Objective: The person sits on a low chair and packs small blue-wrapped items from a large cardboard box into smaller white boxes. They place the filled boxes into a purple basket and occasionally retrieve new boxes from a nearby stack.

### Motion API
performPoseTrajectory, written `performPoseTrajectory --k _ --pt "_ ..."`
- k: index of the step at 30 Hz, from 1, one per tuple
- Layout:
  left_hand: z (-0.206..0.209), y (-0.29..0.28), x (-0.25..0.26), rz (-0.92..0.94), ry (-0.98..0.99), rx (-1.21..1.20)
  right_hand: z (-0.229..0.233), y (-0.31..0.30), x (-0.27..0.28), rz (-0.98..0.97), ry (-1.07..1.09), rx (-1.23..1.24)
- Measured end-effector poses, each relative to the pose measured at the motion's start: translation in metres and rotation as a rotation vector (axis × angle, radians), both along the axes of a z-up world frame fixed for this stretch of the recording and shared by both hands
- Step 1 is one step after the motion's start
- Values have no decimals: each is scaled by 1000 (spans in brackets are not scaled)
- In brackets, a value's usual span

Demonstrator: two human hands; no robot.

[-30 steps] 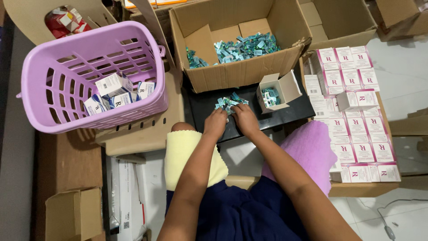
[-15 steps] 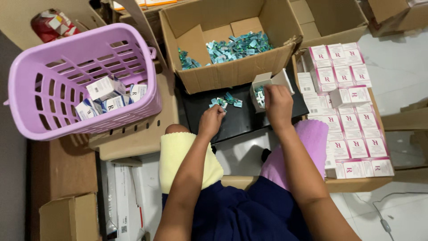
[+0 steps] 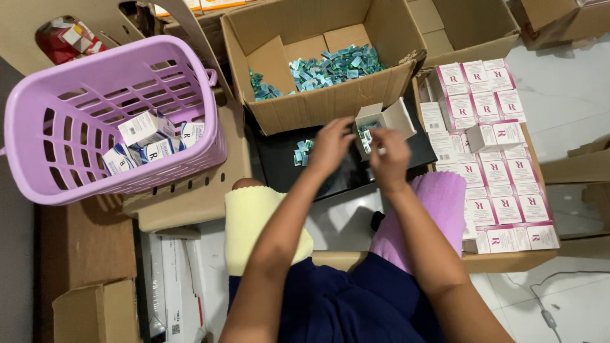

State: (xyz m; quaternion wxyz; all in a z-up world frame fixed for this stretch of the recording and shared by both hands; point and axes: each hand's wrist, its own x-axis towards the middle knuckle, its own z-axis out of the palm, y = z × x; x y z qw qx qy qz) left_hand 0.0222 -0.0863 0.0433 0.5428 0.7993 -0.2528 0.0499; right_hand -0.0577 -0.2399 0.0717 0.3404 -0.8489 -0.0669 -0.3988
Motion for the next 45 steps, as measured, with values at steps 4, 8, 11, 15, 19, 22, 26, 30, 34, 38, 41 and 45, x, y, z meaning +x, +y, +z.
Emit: performPoseTrajectory --k 4,8,11,15,19,22,26,30,34,38,41,45 --pt "-18 65 -11 203 8 449 -34 26 8 165 210 -180" --pt "-42 91 -27 216 24 678 -75 41 26 176 400 -406" --pt "-62 90 -30 221 -56 742 -105 45 32 112 437 -434" --pt "-85 86 -27 233 -151 803 -123 46 33 97 473 -411" --pt "-89 83 -27 283 -195 810 -103 51 26 93 471 -408" --pt "-78 84 -31 272 -122 656 -61 43 26 146 231 -232" --pt "-61 83 -37 256 -16 426 -11 11 15 6 64 -147" --pt "-45 75 -41 227 24 369 5 -9 9 -37 218 -66" --pt "-19 43 -23 196 -35 260 8 -21 9 -79 162 -54" --pt "11 -4 2 132 -36 192 14 -21 9 -76 126 -12" --pt "12 -13 4 122 -59 206 12 -14 6 -60 34 -23" --pt "-20 28 0 188 -81 353 -15 5 6 81 62 -60"
